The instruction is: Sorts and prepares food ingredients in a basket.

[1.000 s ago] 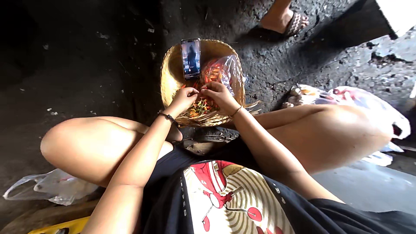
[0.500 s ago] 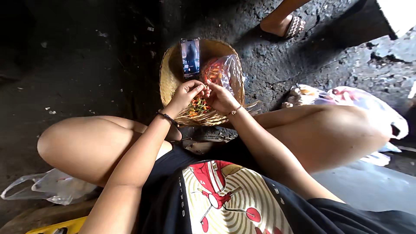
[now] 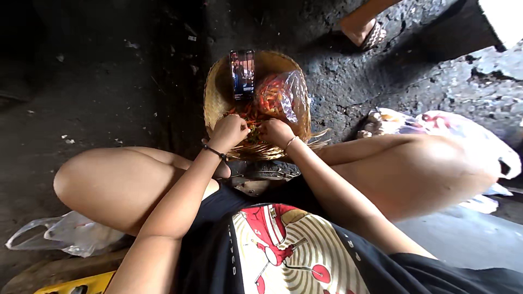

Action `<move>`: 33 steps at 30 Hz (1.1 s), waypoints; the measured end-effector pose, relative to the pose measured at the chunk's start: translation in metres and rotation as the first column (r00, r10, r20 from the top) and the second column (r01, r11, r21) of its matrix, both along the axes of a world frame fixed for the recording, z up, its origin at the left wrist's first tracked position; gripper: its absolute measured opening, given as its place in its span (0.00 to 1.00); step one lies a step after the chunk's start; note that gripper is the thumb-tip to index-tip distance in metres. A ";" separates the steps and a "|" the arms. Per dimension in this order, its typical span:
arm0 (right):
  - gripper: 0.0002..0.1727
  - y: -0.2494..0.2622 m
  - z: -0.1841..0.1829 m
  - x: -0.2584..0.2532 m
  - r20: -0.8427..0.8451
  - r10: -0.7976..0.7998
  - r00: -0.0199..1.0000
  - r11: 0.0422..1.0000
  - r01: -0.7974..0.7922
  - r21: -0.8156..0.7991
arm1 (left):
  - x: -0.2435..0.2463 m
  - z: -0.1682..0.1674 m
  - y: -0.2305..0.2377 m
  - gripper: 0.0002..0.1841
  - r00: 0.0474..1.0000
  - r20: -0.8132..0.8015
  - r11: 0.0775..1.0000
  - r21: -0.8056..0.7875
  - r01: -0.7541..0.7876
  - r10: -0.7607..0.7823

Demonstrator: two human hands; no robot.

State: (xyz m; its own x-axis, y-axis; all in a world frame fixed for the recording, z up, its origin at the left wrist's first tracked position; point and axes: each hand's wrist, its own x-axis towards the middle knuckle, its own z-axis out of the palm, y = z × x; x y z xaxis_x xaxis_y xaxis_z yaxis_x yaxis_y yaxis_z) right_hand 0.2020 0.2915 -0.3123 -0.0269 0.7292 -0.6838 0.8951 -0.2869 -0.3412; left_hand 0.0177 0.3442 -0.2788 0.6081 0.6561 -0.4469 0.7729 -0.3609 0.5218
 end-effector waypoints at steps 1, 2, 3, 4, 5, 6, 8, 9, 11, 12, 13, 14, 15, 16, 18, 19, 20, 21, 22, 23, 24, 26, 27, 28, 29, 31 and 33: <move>0.17 -0.001 0.001 -0.002 0.014 0.010 1.000 1.000 -0.010 -0.003 | 0.000 0.000 0.000 0.13 1.000 0.007 1.000 0.009 -0.004 0.004; 0.16 -0.002 -0.001 -0.003 0.031 0.023 0.999 1.000 -0.022 -0.004 | 0.001 0.000 0.000 0.13 1.000 0.010 1.000 0.015 -0.006 0.006; 0.15 -0.002 -0.004 -0.004 0.036 0.034 0.999 0.999 -0.035 0.000 | 0.001 0.000 0.001 0.13 1.000 0.007 1.000 0.012 -0.005 0.004; 0.14 -0.002 -0.007 -0.004 0.032 0.048 0.998 0.999 -0.048 0.009 | 0.001 0.000 0.001 0.13 1.000 0.009 1.000 0.010 -0.003 0.003; 0.13 -0.002 -0.008 -0.004 0.019 0.059 0.998 0.998 -0.059 0.022 | 0.001 0.000 0.000 0.13 1.000 0.019 1.000 0.008 -0.007 0.007; 0.13 -0.002 -0.008 -0.003 -0.004 0.063 0.998 0.997 -0.063 0.035 | 0.001 -0.001 0.000 0.13 0.999 0.031 1.000 0.005 -0.012 0.012; 0.12 -0.001 -0.006 0.000 -0.049 0.072 0.996 0.995 -0.069 0.068 | 0.001 -0.004 -0.001 0.12 0.998 0.058 1.000 -0.002 -0.015 0.015; 0.11 -0.001 -0.003 0.000 -0.069 0.077 0.995 0.995 -0.071 0.076 | 0.001 -0.005 -0.001 0.12 0.997 0.074 1.000 -0.001 -0.016 0.016; 0.12 -0.001 0.002 0.001 -0.110 0.074 0.991 0.994 -0.065 0.088 | 0.001 -0.008 -0.001 0.12 0.992 0.123 1.000 -0.003 -0.029 0.029; 0.13 -0.001 0.005 0.002 -0.127 0.076 0.989 0.993 -0.064 0.096 | 0.002 -0.010 -0.001 0.13 0.986 0.160 0.999 -0.023 -0.045 0.049; 0.13 -0.001 0.006 0.003 -0.155 0.074 0.985 0.992 -0.056 0.116 | 0.003 -0.011 -0.002 0.14 0.975 0.207 0.996 -0.053 -0.067 0.077; 0.13 -0.001 0.005 0.004 -0.195 0.071 0.978 0.989 -0.043 0.144 | 0.004 -0.011 -0.002 0.16 0.961 0.256 0.992 -0.090 -0.087 0.107; 0.14 -0.001 0.005 0.004 -0.242 0.065 0.968 0.985 -0.023 0.171 | 0.005 -0.012 -0.001 0.17 0.944 0.298 0.986 -0.134 -0.103 0.139; 0.14 -0.002 0.004 0.004 -0.291 0.049 0.955 0.980 0.010 0.198 | 0.007 -0.012 -0.002 0.18 0.928 0.332 0.976 -0.182 -0.116 0.172; 0.17 -0.002 0.008 0.004 -0.361 0.006 0.933 0.971 0.080 0.224 | 0.009 -0.012 -0.002 0.19 0.908 0.357 0.959 -0.250 -0.134 0.220; 0.21 -0.001 0.013 0.002 -0.379 -0.021 0.925 0.970 0.111 0.217 | 0.009 -0.012 -0.002 0.21 0.904 0.357 0.953 -0.268 -0.140 0.233; 0.26 -0.001 0.017 0.001 -0.400 -0.055 0.915 0.966 0.151 0.211 | 0.009 -0.012 -0.001 0.21 0.900 0.358 0.948 -0.283 -0.149 0.249; 0.29 -0.002 0.019 0.000 -0.421 -0.082 0.903 0.961 0.184 0.206 | 0.009 -0.012 -0.001 0.21 0.898 0.351 0.942 -0.295 -0.162 0.264; 0.31 -0.003 0.019 0.000 -0.447 -0.102 0.889 0.953 0.216 0.211 | 0.008 -0.011 -0.002 0.21 0.901 0.335 0.936 -0.305 -0.174 0.276; 0.31 -0.004 0.018 0.001 -0.477 -0.107 0.872 0.944 0.239 0.226 | 0.008 -0.009 -0.002 0.20 0.908 0.311 0.934 -0.308 -0.184 0.281; 0.30 -0.003 0.016 0.002 -0.509 -0.105 0.854 0.936 0.258 0.239 | 0.008 -0.009 -0.001 0.19 0.916 0.290 0.935 -0.299 -0.189 0.277; 0.26 -0.002 0.013 0.004 -0.549 -0.089 0.831 0.926 0.272 0.261 | 0.007 -0.008 0.000 0.19 0.937 0.248 0.946 -0.273 -0.175 0.245; 0.24 -0.001 0.012 0.005 -0.547 -0.076 0.833 0.925 0.264 0.273 | 0.006 -0.008 0.000 0.18 0.942 0.244 0.953 -0.253 -0.166 0.229; 0.21 0.000 0.011 0.006 -0.542 -0.069 0.837 0.923 0.260 0.284 | 0.005 -0.009 0.000 0.17 0.943 0.249 0.958 -0.237 -0.164 0.223; 0.18 0.000 0.011 0.006 -0.536 -0.065 0.842 0.919 0.259 0.296 | 0.005 -0.010 0.001 0.15 0.940 0.256 0.960 -0.221 -0.172 0.228; 0.15 0.001 0.013 0.006 -0.532 -0.071 0.844 0.912 0.271 0.309 | 0.005 -0.010 0.002 0.13 0.931 0.263 0.959 -0.194 -0.206 0.253; 0.15 0.000 0.014 0.005 -0.550 -0.081 0.831 0.894 0.304 0.328 | 0.005 -0.010 0.002 0.12 0.919 0.273 0.953 -0.181 -0.243 0.286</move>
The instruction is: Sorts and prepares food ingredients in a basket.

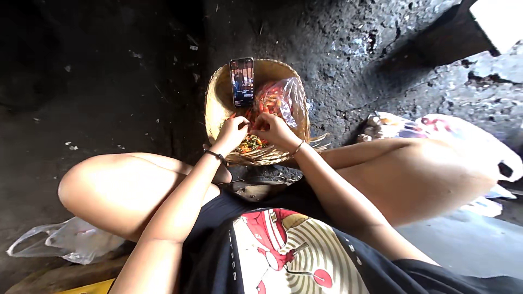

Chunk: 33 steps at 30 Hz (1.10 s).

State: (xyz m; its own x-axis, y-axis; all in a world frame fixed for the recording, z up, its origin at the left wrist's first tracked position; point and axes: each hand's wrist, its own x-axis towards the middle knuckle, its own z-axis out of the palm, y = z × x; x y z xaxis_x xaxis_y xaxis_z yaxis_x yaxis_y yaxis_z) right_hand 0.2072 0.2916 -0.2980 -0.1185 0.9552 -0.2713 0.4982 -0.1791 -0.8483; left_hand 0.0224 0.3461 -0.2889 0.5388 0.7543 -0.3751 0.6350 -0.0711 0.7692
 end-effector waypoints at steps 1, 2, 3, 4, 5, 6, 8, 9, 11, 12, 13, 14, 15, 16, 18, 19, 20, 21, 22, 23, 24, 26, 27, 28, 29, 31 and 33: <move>0.14 0.000 0.001 -0.001 -0.006 -0.016 1.000 1.000 0.016 0.013 | 0.000 0.000 0.000 0.12 1.000 0.001 1.000 0.002 -0.014 0.014; 0.13 -0.001 0.003 -0.001 -0.005 -0.034 0.999 0.999 0.034 0.028 | -0.001 0.000 0.000 0.12 1.000 0.005 1.000 -0.003 -0.019 0.019; 0.12 -0.001 0.004 -0.001 0.000 -0.048 0.999 0.998 0.048 0.042 | -0.001 0.000 0.000 0.12 1.000 0.013 1.000 -0.013 -0.016 0.017; 0.12 -0.001 0.005 -0.001 0.006 -0.058 0.998 0.997 0.058 0.054 | -0.001 0.001 0.000 0.12 1.000 0.027 1.000 -0.026 -0.012 0.012; 0.12 0.000 0.006 -0.001 0.007 -0.067 0.998 0.996 0.067 0.061 | -0.001 0.001 0.001 0.12 0.999 0.039 0.999 -0.036 -0.010 0.012; 0.12 0.000 0.007 -0.001 0.004 -0.076 0.997 0.995 0.075 0.065 | -0.001 0.001 0.001 0.12 0.999 0.048 0.999 -0.043 -0.017 0.019; 0.12 0.000 0.008 -0.001 -0.026 -0.092 0.995 0.993 0.094 0.070 | 0.000 0.001 0.001 0.12 0.997 0.069 0.998 -0.058 -0.039 0.043; 0.11 0.000 0.008 -0.001 -0.061 -0.102 0.993 0.992 0.106 0.068 | 0.001 0.001 0.001 0.12 0.994 0.095 0.997 -0.067 -0.048 0.054; 0.10 0.001 0.006 -0.001 -0.213 -0.158 0.964 0.986 0.164 0.012 | 0.000 -0.001 0.001 0.11 0.982 0.176 0.996 -0.059 -0.063 0.073; 0.10 0.001 0.007 -0.001 -0.336 -0.221 0.916 0.975 0.208 -0.075 | 0.000 -0.002 0.001 0.10 0.970 0.226 0.995 -0.060 -0.074 0.086; 0.09 0.001 0.007 -0.002 -0.467 -0.305 0.830 0.951 0.242 -0.192 | 0.000 -0.002 0.002 0.10 0.957 0.271 0.994 -0.072 -0.083 0.099; 0.08 0.001 0.007 -0.002 -0.571 -0.390 0.722 0.917 0.250 -0.310 | -0.001 -0.001 0.002 0.10 0.944 0.309 0.992 -0.087 -0.089 0.112; 0.09 0.000 0.007 -0.003 -0.635 -0.456 0.623 0.884 0.237 -0.402 | 0.000 0.000 0.002 0.10 0.936 0.332 0.991 -0.097 -0.094 0.122; 0.10 0.000 0.007 -0.004 -0.665 -0.499 0.556 0.859 0.217 -0.464 | 0.001 0.002 0.001 0.09 0.932 0.338 0.989 -0.104 -0.102 0.132; 0.11 -0.001 0.004 -0.007 -0.680 -0.563 0.470 0.820 0.213 -0.531 | 0.002 0.003 0.000 0.08 0.934 0.325 0.986 -0.119 -0.118 0.151; 0.10 -0.001 0.003 -0.008 -0.679 -0.588 0.439 0.803 0.221 -0.553 | 0.002 0.004 0.000 0.08 0.935 0.316 0.983 -0.138 -0.122 0.161; 0.10 -0.002 0.002 -0.009 -0.674 -0.609 0.418 0.789 0.234 -0.568 | 0.002 0.005 -0.001 0.08 0.934 0.312 0.979 -0.159 -0.128 0.173; 0.09 -0.002 -0.001 -0.009 -0.664 -0.627 0.406 0.776 0.256 -0.576 | 0.002 0.006 -0.001 0.08 0.929 0.316 0.973 -0.187 -0.136 0.190; 0.09 -0.002 -0.003 -0.006 -0.650 -0.642 0.406 0.765 0.282 -0.579 | 0.001 0.008 -0.001 0.08 0.921 0.327 0.965 -0.218 -0.144 0.211; 0.10 -0.001 -0.006 -0.002 -0.633 -0.653 0.416 0.756 0.309 -0.576 | 0.000 0.011 0.000 0.08 0.919 0.328 0.962 -0.226 -0.151 0.221; 0.10 0.001 -0.006 0.001 -0.603 -0.666 0.439 0.745 0.337 -0.576 | -0.001 0.012 0.002 0.08 0.930 0.305 0.970 -0.190 -0.152 0.206; 0.12 0.003 -0.004 0.005 -0.532 -0.701 0.476 0.708 0.371 -0.601 | -0.007 0.013 0.006 0.09 0.988 0.126 0.996 -0.036 -0.081 0.085; 0.13 0.003 -0.004 0.006 -0.514 -0.695 0.504 0.709 0.361 -0.605 | -0.009 0.014 0.007 0.09 1.000 -0.017 1.000 0.022 -0.015 0.015; 0.13 0.003 -0.006 0.007 -0.502 -0.665 0.553 0.730 0.339 -0.593 | -0.010 0.014 0.007 0.09 0.986 -0.162 0.997 0.049 0.053 -0.045; 0.13 0.002 -0.007 0.006 -0.481 -0.610 0.630 0.765 0.312 -0.563 | -0.011 0.011 0.006 0.09 0.955 -0.281 0.993 0.047 0.109 -0.092; 0.13 0.002 -0.012 0.004 -0.394 -0.486 0.780 0.830 0.271 -0.487 | -0.012 0.006 0.003 0.11 0.916 -0.376 0.987 0.022 0.159 -0.139; 0.12 0.002 -0.018 0.006 -0.220 -0.290 0.931 0.912 0.199 -0.358 | -0.010 0.004 0.001 0.13 0.917 -0.364 0.984 0.007 0.178 -0.163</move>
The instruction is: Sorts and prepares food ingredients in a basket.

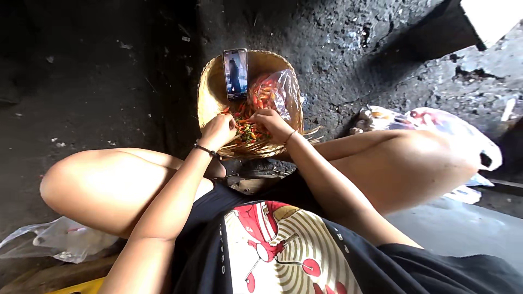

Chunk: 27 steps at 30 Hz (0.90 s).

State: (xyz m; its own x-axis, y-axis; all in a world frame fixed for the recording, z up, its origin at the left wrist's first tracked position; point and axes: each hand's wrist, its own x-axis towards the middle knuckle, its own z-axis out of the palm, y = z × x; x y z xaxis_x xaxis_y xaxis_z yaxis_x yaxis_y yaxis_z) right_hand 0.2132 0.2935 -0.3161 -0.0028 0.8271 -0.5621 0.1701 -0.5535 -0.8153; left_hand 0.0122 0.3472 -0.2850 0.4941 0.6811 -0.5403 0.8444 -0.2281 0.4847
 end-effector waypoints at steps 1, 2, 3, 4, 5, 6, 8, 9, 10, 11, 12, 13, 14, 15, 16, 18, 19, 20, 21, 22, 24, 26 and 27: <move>0.12 0.000 -0.002 0.002 0.147 0.128 0.981 0.991 -0.133 0.023 | 0.001 0.000 -0.001 0.14 1.000 0.014 1.000 0.000 0.004 -0.004; 0.12 -0.001 -0.005 0.003 0.294 0.247 0.923 0.965 -0.263 0.016 | 0.002 0.000 -0.002 0.14 1.000 0.023 1.000 0.011 0.004 -0.005; 0.13 -0.002 -0.008 0.002 0.415 0.343 0.843 0.931 -0.362 -0.033 | 0.002 0.001 -0.002 0.14 1.000 0.022 1.000 0.016 0.005 -0.005; 0.16 -0.003 -0.008 -0.001 0.476 0.419 0.773 0.901 -0.420 -0.110 | 0.002 0.001 -0.002 0.14 1.000 0.019 1.000 0.019 0.006 -0.006; 0.19 -0.004 -0.009 -0.004 0.507 0.477 0.718 0.873 -0.452 -0.181 | 0.003 0.001 -0.001 0.13 1.000 0.017 1.000 0.021 0.007 -0.007; 0.19 -0.005 -0.008 -0.007 0.525 0.515 0.678 0.853 -0.466 -0.236 | 0.003 0.001 0.000 0.13 1.000 0.021 1.000 0.023 0.007 -0.007; 0.15 -0.007 -0.005 -0.015 0.545 0.556 0.628 0.829 -0.463 -0.312 | 0.005 0.000 -0.002 0.12 0.998 0.061 1.000 0.028 0.005 -0.006; 0.14 -0.007 -0.003 -0.018 0.545 0.566 0.619 0.823 -0.457 -0.337 | 0.006 -0.001 -0.002 0.12 0.996 0.089 0.999 0.034 0.015 -0.018; 0.13 -0.006 -0.001 -0.019 0.550 0.570 0.611 0.821 -0.453 -0.348 | 0.007 -0.003 -0.002 0.12 0.991 0.127 0.998 0.051 0.030 -0.036; 0.13 -0.006 0.001 -0.019 0.557 0.572 0.602 0.819 -0.457 -0.348 | 0.008 -0.007 -0.003 0.12 0.984 0.171 0.997 0.066 0.047 -0.058; 0.13 -0.005 0.003 -0.019 0.565 0.572 0.595 0.818 -0.465 -0.340 | 0.009 -0.009 -0.004 0.12 0.973 0.215 0.995 0.076 0.066 -0.081; 0.13 -0.005 0.006 -0.018 0.574 0.567 0.591 0.820 -0.472 -0.323 | 0.010 -0.009 -0.005 0.13 0.965 0.244 0.994 0.075 0.085 -0.101; 0.13 -0.004 0.011 -0.019 0.579 0.557 0.595 0.824 -0.480 -0.300 | 0.011 -0.009 -0.006 0.14 0.959 0.256 0.992 0.073 0.106 -0.122; 0.14 -0.004 0.015 -0.018 0.579 0.541 0.610 0.831 -0.493 -0.259 | 0.012 -0.010 -0.008 0.16 0.958 0.251 0.989 0.076 0.126 -0.141; 0.14 -0.004 0.016 -0.017 0.565 0.525 0.637 0.836 -0.509 -0.204 | 0.013 -0.011 -0.009 0.17 0.962 0.227 0.987 0.073 0.141 -0.154; 0.15 -0.004 0.015 -0.012 0.491 0.506 0.709 0.839 -0.537 -0.089 | 0.014 -0.010 -0.010 0.18 0.979 0.145 0.990 0.032 0.141 -0.144; 0.15 -0.004 0.013 -0.010 0.454 0.507 0.733 0.834 -0.549 -0.046 | 0.014 -0.010 -0.010 0.17 0.984 0.122 0.991 0.023 0.128 -0.130; 0.16 -0.004 0.011 -0.008 0.429 0.510 0.746 0.829 -0.559 -0.014 | 0.013 -0.009 -0.008 0.15 0.986 0.117 0.993 0.020 0.113 -0.115; 0.18 -0.004 0.009 -0.006 0.420 0.506 0.753 0.827 -0.563 0.014 | 0.012 -0.008 -0.006 0.15 0.987 0.128 0.995 0.023 0.096 -0.098; 0.19 -0.005 0.007 -0.004 0.424 0.492 0.760 0.826 -0.561 0.048 | 0.011 -0.007 -0.005 0.15 0.985 0.149 0.996 0.031 0.079 -0.083; 0.19 -0.004 0.008 -0.001 0.435 0.448 0.781 0.829 -0.545 0.125 | 0.009 -0.004 -0.002 0.15 0.984 0.175 0.999 0.026 0.042 -0.046; 0.17 -0.004 0.012 -0.001 0.438 0.373 0.818 0.833 -0.503 0.230 | 0.009 -0.001 0.000 0.16 0.980 0.199 1.000 -0.009 0.004 -0.002; 0.16 -0.004 0.014 -0.002 0.428 0.332 0.840 0.834 -0.474 0.284 | 0.008 0.000 0.001 0.16 0.976 0.217 1.000 -0.028 -0.007 0.013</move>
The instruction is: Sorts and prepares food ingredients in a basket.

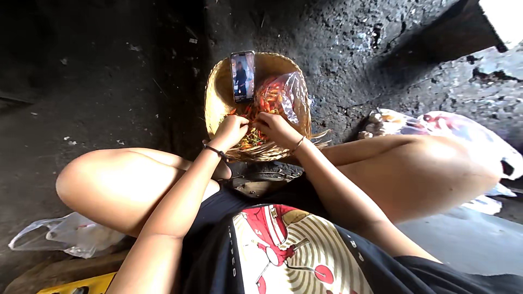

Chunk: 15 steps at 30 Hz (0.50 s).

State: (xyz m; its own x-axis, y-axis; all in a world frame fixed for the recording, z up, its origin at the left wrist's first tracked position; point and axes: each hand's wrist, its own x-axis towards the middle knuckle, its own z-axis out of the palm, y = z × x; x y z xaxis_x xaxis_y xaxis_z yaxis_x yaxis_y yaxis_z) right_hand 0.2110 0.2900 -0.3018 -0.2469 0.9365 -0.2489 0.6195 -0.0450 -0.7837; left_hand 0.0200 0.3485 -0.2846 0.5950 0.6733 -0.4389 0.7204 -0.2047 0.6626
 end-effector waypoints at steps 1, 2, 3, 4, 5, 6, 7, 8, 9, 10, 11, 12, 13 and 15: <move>0.15 0.000 0.003 -0.001 -0.031 -0.024 0.999 0.999 0.025 0.031 | -0.001 0.001 0.001 0.16 1.000 0.024 1.000 -0.016 -0.007 0.007; 0.15 0.000 0.006 -0.002 -0.054 -0.042 0.998 0.998 0.044 0.049 | -0.002 0.001 0.003 0.16 0.998 0.054 1.000 -0.028 -0.012 0.014; 0.14 0.000 0.009 -0.002 -0.066 -0.053 0.996 0.997 0.057 0.057 | -0.002 0.001 0.004 0.17 0.996 0.084 0.999 -0.040 -0.019 0.022; 0.14 0.000 0.010 -0.002 -0.069 -0.059 0.996 0.996 0.063 0.067 | -0.003 0.002 0.004 0.17 0.994 0.107 0.998 -0.047 -0.029 0.034; 0.14 0.000 0.010 -0.001 -0.070 -0.061 0.996 0.995 0.066 0.079 | -0.003 0.002 0.004 0.17 0.991 0.124 0.998 -0.045 -0.044 0.049; 0.14 0.000 0.010 0.000 -0.075 -0.063 0.995 0.994 0.069 0.083 | -0.004 0.002 0.004 0.16 0.988 0.142 0.997 -0.040 -0.061 0.066; 0.14 0.000 0.009 0.001 -0.077 -0.070 0.995 0.994 0.076 0.078 | -0.004 0.001 0.003 0.14 0.982 0.167 0.996 -0.035 -0.081 0.085; 0.14 0.000 0.009 0.001 -0.080 -0.084 0.993 0.994 0.089 0.068 | -0.004 0.000 0.003 0.12 0.977 0.190 0.995 -0.037 -0.096 0.101; 0.14 0.000 0.010 0.000 -0.091 -0.102 0.991 0.992 0.108 0.063 | -0.004 0.001 0.003 0.12 0.973 0.204 0.994 -0.040 -0.102 0.108; 0.14 0.000 0.010 0.000 -0.103 -0.120 0.987 0.990 0.127 0.063 | -0.004 0.001 0.004 0.11 0.971 0.210 0.994 -0.036 -0.106 0.111; 0.14 0.000 0.012 0.000 -0.115 -0.135 0.984 0.988 0.143 0.064 | -0.003 0.001 0.004 0.11 0.970 0.216 0.994 -0.031 -0.109 0.113; 0.13 0.000 0.013 -0.001 -0.126 -0.144 0.982 0.985 0.154 0.072 | -0.003 0.001 0.004 0.11 0.966 0.226 0.993 -0.031 -0.118 0.122; 0.13 0.000 0.014 -0.001 -0.139 -0.148 0.979 0.983 0.161 0.083 | -0.003 0.000 0.004 0.11 0.961 0.239 0.991 -0.039 -0.130 0.136; 0.13 0.000 0.014 -0.001 -0.173 -0.150 0.973 0.979 0.170 0.109 | -0.003 -0.002 0.004 0.10 0.940 0.294 0.984 -0.080 -0.158 0.175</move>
State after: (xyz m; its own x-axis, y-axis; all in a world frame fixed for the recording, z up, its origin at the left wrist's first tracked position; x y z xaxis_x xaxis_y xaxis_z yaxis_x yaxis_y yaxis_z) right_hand 0.2100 0.2905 -0.2876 -0.1190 0.9879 -0.0991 0.4753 -0.0310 -0.8793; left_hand 0.0174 0.3524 -0.2869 0.5858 0.7539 -0.2972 0.5084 -0.0563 0.8593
